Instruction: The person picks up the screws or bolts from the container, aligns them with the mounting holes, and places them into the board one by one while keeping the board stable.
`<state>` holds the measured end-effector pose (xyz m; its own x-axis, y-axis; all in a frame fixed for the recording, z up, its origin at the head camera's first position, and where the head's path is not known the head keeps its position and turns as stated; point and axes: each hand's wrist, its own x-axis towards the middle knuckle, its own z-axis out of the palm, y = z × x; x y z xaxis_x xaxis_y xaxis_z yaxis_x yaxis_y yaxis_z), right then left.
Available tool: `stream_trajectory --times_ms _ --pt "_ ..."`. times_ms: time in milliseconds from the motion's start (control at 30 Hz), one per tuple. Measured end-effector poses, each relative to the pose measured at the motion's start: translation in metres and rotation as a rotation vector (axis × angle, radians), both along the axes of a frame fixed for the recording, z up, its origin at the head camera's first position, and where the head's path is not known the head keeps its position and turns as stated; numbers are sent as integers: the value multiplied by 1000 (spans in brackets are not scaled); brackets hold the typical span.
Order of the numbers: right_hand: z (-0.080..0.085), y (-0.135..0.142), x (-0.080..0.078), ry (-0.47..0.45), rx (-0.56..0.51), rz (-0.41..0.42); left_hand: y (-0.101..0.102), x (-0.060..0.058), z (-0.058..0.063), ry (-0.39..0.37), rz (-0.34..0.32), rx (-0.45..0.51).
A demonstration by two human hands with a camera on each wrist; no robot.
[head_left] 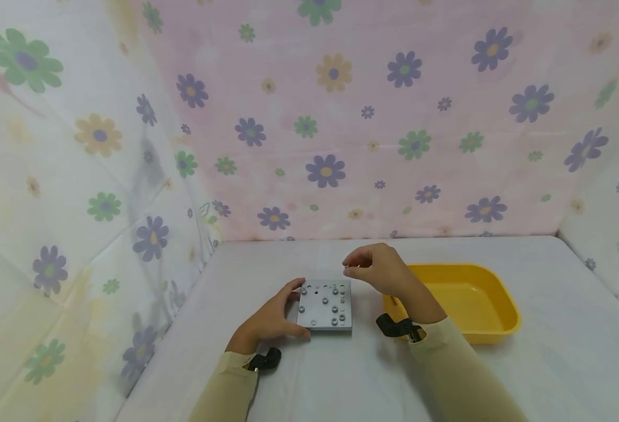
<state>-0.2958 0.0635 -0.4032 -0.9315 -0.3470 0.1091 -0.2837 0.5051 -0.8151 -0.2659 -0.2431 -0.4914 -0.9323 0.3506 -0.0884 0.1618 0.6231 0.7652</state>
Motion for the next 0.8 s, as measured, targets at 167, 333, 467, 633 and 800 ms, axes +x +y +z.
stream_trajectory --times_ms 167,333,467,633,800 --pt "-9 -13 0 -22 37 -29 -1 0 0 -2 -4 2" --pt "-18 -20 -1 -25 53 -50 -2 0 -2 -1 1 -7" --pt "-21 -23 -1 -41 80 -77 -1 -1 -2 -8 2 -7" --pt "-23 -27 -2 -52 125 -100 -1 -1 -1 -1 -5 -6" --pt "-26 -31 -3 -75 192 -97 -2 -1 -1 0 -6 2"
